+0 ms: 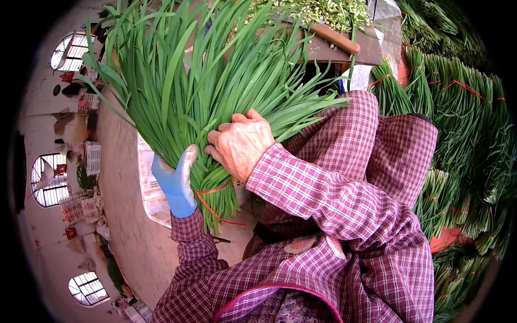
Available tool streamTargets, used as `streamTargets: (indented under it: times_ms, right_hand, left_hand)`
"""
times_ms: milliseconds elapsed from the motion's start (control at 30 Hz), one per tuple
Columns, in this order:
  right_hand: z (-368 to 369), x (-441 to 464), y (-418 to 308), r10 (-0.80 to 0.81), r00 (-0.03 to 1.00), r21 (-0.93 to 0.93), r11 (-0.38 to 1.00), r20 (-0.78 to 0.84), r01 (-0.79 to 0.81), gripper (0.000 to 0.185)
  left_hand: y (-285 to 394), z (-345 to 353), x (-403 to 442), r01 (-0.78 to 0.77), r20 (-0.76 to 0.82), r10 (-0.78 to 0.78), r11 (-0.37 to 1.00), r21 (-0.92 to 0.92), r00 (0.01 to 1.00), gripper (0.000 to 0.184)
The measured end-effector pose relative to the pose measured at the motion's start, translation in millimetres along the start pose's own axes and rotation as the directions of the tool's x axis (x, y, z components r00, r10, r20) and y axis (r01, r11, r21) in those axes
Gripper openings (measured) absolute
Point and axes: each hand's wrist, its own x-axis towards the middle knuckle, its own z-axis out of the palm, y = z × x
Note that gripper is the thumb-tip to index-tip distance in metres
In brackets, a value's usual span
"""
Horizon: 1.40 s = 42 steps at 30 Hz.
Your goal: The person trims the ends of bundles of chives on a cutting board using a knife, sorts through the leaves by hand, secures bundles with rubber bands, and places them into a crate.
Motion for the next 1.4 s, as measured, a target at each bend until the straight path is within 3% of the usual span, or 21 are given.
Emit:
streamTargets:
  times_ms: [100, 433, 567, 833, 933, 1067, 1400]
  right_hand:
    - [-0.3, -0.2, 0.8, -0.008, 1.0, -0.014, 1.0, -0.017, 0.008, 0.019]
    - [2.0, -0.5, 0.2, -0.03, 1.0, -0.014, 0.999, 0.011, 0.03, 0.011]
    - [5.2, 0.7, 0.6, 0.0, 1.0, 0.024, 1.0, -0.005, 0.0, 0.023]
    - [16.9, 0.1, 4.0, 0.042, 0.999, 0.122, 0.992, 0.003, -0.042, 0.02]
    - [20.9, -0.7, 2.6, 0.014, 0.992, 0.15, 0.989, -0.124, 0.005, 0.018]
    - [22.5, -2.8, 3.5, 0.023, 0.997, 0.126, 0.992, -0.079, -0.013, 0.022]
    - [24.4, -3.4, 2.7, 0.028, 0.983, 0.191, 0.982, -0.18, 0.007, 0.019]
  left_hand:
    - [-2.8, 1.4, 1.9, -0.024, -0.016, 0.023, 0.998, -0.062, 1.0, 0.046]
    - [-6.8, 2.7, 1.2, -0.151, -0.008, 0.154, 0.979, 0.136, 0.988, 0.046]
    - [-2.0, 5.6, 0.3, -0.176, 0.007, 0.178, 0.965, 0.193, 0.984, 0.046]
    - [-10.3, 5.3, 2.0, -0.187, 0.02, 0.186, 0.965, 0.182, 0.982, 0.05]
    - [-11.1, 2.9, 3.6, -0.169, 0.022, 0.168, 0.97, 0.173, 0.986, 0.051]
    - [-8.9, 4.6, 4.2, -0.151, 0.023, 0.149, 0.977, 0.152, 0.989, 0.052]
    - [-5.6, 2.2, 6.7, -0.12, 0.039, 0.116, 0.983, 0.142, 0.993, 0.051]
